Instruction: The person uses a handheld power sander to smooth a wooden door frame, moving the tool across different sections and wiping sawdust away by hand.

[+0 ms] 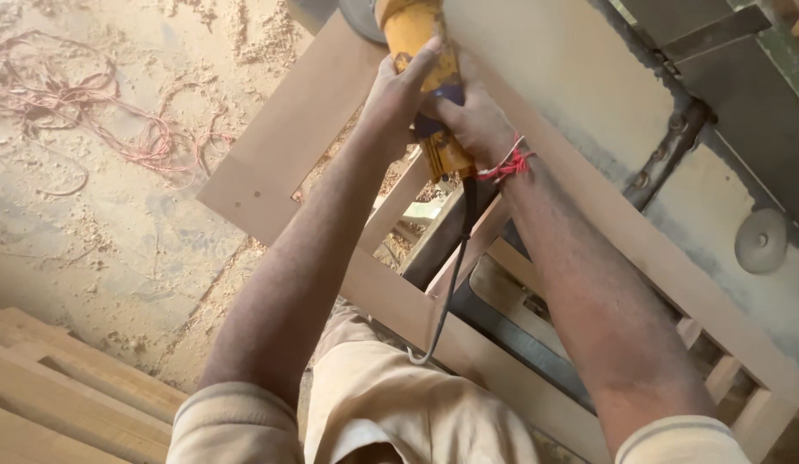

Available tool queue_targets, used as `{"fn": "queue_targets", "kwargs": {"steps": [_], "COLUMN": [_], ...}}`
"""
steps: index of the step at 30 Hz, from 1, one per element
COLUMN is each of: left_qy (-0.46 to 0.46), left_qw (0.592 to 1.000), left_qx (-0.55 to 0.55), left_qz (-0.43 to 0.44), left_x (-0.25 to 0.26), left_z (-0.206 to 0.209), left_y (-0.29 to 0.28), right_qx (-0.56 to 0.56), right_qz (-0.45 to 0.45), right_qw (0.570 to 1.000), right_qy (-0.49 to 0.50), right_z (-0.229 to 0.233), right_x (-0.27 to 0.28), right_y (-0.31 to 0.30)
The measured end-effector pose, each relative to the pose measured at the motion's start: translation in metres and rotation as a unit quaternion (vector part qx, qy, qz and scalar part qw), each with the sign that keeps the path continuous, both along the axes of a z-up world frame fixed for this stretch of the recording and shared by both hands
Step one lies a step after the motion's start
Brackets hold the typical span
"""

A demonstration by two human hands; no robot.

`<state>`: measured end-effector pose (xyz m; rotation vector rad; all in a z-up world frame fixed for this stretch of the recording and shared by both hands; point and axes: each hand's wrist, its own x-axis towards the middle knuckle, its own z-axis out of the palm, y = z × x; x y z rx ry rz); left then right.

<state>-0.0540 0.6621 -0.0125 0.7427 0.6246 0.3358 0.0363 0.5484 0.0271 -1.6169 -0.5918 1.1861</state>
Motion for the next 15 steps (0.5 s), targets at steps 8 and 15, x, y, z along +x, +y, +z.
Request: {"fn": "queue_targets", "kwargs": {"steps": [8, 15], "left_qy": [0.052, -0.003], "left_qw": [0.997, 0.991], "left_qx": [-0.010, -0.056], "left_qz": [-0.058, -0.120], "left_x": [-0.005, 0.018], "left_z": [0.004, 0.008], "left_y": [-0.056, -0.166], "right_qx": [-0.063, -0.038], "right_qz": [-0.003, -0.064], "right_qw": [0.998, 0.995], "right_qy": [-0.031, -0.062], "right_z": [0.004, 0.019], "right_x": [0.002, 0.006], "right_y": [-0.062, -0.180]}}
